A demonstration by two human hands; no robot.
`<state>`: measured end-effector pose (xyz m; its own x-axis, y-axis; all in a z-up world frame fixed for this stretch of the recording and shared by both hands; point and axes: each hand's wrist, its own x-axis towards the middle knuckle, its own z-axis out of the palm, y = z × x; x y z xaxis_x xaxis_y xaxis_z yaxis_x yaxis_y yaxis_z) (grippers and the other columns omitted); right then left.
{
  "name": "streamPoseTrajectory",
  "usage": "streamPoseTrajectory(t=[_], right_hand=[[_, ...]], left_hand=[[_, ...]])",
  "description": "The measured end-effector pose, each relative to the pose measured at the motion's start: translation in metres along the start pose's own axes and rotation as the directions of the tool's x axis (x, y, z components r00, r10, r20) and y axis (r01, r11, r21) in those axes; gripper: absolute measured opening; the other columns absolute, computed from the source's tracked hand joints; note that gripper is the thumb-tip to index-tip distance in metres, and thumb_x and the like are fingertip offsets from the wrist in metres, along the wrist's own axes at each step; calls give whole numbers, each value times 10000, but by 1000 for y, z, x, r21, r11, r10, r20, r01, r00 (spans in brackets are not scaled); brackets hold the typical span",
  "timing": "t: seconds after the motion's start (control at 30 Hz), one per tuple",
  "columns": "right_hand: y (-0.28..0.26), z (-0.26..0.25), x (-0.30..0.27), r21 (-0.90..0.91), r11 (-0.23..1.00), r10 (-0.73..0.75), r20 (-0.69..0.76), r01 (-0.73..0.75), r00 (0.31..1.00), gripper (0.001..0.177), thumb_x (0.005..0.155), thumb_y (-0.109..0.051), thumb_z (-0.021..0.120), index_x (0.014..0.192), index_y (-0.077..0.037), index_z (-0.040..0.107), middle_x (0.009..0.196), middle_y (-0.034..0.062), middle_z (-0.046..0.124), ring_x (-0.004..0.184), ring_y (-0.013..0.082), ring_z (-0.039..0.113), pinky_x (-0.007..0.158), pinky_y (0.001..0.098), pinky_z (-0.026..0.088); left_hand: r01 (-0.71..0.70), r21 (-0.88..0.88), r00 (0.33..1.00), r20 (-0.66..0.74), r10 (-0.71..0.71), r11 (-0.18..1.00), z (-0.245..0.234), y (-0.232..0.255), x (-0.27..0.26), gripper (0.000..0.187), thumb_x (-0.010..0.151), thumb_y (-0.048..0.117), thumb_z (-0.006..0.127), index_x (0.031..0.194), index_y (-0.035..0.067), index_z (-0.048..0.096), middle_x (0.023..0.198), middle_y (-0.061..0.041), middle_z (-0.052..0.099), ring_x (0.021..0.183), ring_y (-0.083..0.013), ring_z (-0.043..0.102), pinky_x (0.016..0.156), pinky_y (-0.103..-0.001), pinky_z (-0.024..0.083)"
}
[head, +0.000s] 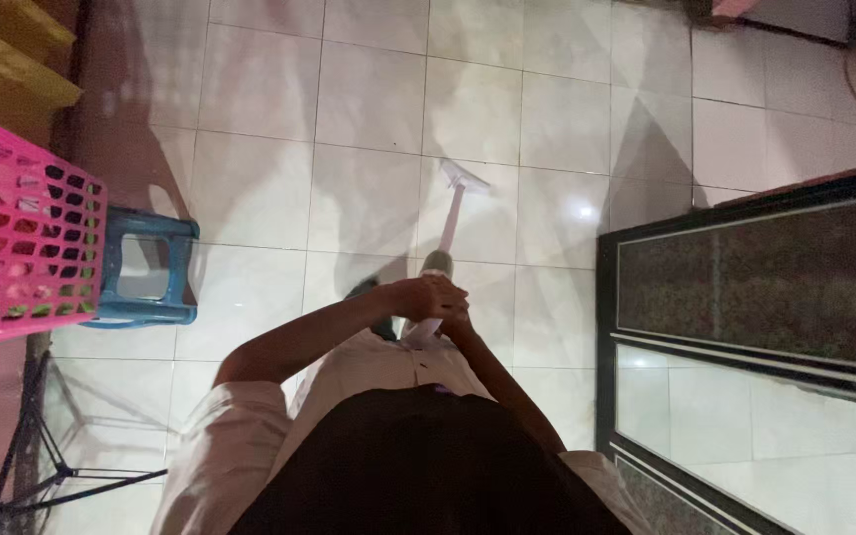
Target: The person vacuums the tiled floor using a handheld vacuum cleaner, moving the device across the room and between furniture.
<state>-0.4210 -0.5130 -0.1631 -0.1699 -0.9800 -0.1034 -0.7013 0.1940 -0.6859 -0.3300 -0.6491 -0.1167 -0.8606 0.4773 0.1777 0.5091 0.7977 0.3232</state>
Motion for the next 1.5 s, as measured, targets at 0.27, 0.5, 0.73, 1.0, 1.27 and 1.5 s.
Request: streamPoseTrajectory(t=[0.27, 0.5, 0.73, 1.0, 1.27, 1.5], right_hand=[[63, -66, 62, -8, 991, 133, -87, -134, 987, 200, 846, -259, 795, 979, -132, 716, 932, 45, 747, 866, 197, 727, 755, 343, 606], [67, -108, 142, 25, 981, 194, -178, -192, 965, 190, 849, -259, 789, 961, -129, 709, 916, 46, 739, 849, 198, 720, 742, 344, 601], [95, -126, 247, 80, 968, 252, -257, -240, 933, 181, 851, -258, 784, 943, -126, 702, 899, 47, 732, 832, 200, 714, 730, 345, 595], [107, -126, 262, 69, 967, 256, -291, -247, 922, 174, 854, -257, 778, 923, -122, 694, 880, 48, 723, 812, 202, 706, 716, 346, 588], [140, -154, 296, 96, 961, 276, -284, -260, 918, 169, 857, -257, 772, 903, -119, 685, 861, 50, 715, 792, 204, 698, 701, 347, 582], [226, -241, 354, 100, 952, 307, -278, -290, 910, 168, 859, -256, 766, 885, -116, 678, 845, 51, 707, 775, 206, 691, 689, 348, 576]], left_hand=[[45, -23, 994, -94, -47, 999, -34, -94, 56, 624, 819, 289, 780, 1408, 219, 587, 1481, -30, 560, 1396, -287, 497, 1120, -515, 450], [-40, -122, 994, -102, 28, 992, -95, -188, 73, 641, 870, 457, 767, 1434, 216, 581, 1510, -7, 565, 1427, -281, 514, 1173, -460, 455], [-124, -38, 988, -99, 120, 992, -103, -301, 73, 775, 700, 271, 883, 1407, 178, 580, 1483, -42, 549, 1388, -296, 512, 1195, -446, 432], [-272, 37, 962, -25, 273, 961, -137, -337, 94, 834, 702, 159, 863, 1476, 188, 553, 1542, -40, 539, 1425, -297, 496, 1160, -378, 430], [-299, -137, 954, -10, 301, 944, -137, -379, 135, 722, 792, 165, 825, 1453, 183, 534, 1511, -34, 548, 1423, -293, 471, 1187, -467, 425], [-309, -62, 951, -32, 308, 949, -134, -472, 214, 707, 771, 143, 796, 1436, 181, 561, 1488, -22, 561, 1405, -282, 476, 1183, -440, 406]])
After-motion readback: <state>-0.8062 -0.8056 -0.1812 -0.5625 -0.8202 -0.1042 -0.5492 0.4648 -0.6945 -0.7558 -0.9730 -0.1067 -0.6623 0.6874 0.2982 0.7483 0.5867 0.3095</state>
